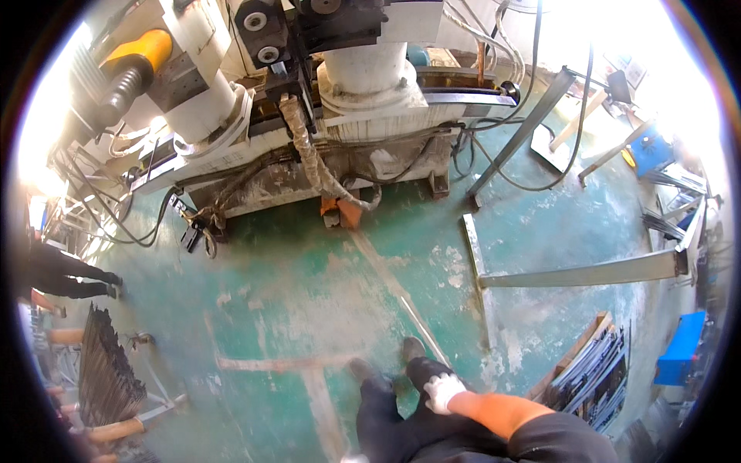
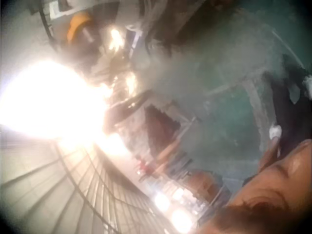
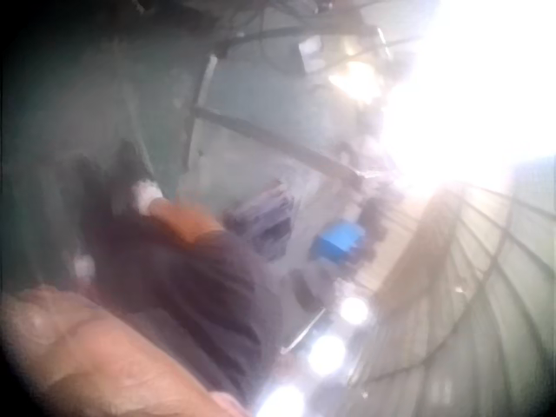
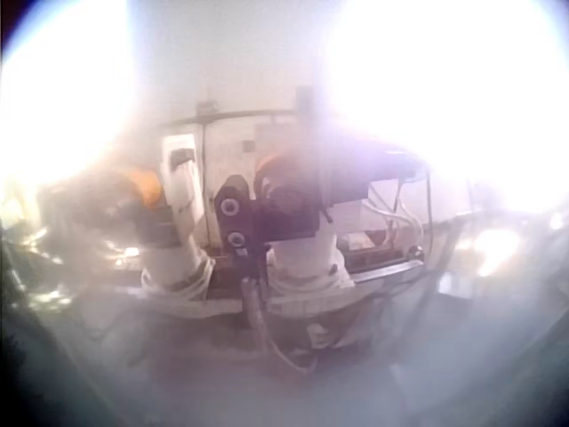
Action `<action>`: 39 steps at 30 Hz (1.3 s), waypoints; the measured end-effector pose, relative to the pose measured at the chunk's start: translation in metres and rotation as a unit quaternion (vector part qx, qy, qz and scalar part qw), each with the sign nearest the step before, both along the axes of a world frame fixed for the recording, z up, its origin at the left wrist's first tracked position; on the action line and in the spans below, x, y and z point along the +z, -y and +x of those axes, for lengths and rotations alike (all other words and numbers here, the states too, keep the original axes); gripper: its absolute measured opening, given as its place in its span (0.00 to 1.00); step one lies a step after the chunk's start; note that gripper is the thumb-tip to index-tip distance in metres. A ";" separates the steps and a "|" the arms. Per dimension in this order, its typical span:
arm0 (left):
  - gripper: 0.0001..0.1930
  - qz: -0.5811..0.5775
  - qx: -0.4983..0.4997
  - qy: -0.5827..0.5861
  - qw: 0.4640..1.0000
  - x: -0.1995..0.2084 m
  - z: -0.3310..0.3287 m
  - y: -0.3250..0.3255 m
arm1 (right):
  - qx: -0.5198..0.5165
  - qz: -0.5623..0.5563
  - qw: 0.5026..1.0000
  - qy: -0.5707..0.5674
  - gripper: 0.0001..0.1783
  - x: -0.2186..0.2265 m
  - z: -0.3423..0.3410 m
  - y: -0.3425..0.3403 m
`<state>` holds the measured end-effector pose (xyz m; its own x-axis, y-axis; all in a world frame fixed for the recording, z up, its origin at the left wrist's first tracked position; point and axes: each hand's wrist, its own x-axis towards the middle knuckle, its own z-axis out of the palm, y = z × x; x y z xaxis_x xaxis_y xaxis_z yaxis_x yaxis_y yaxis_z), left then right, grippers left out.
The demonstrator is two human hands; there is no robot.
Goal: The person bends long metal rods into U-shapes using a manual bending jig and a hydraulic bending machine. They measure the rods with a tape measure, mark them, and operate the machine's control panel to perform the bends.
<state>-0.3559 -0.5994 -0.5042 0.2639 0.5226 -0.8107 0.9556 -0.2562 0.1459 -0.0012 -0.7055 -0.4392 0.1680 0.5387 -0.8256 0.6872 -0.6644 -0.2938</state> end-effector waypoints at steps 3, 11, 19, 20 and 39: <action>0.16 0.013 -0.019 -0.017 1.000 -0.008 0.007 -0.006 | -0.050 0.019 0.998 -0.019 0.30 -0.014 -0.006 0.018; 0.15 0.046 -0.073 -0.042 0.995 -0.038 0.030 -0.027 | -0.077 0.068 0.994 0.035 0.36 -0.036 -0.030 0.038; 0.17 0.066 -0.135 -0.019 0.988 -0.077 0.059 -0.042 | -0.165 0.135 0.976 0.050 0.30 -0.050 -0.047 0.051; 0.17 0.064 -0.133 -0.021 0.989 -0.077 0.062 -0.042 | -0.164 0.139 0.975 0.060 0.30 -0.052 -0.048 0.053; 0.19 0.061 -0.119 -0.024 0.991 -0.094 0.103 -0.053 | -0.145 0.142 0.978 0.049 0.29 -0.042 -0.043 0.053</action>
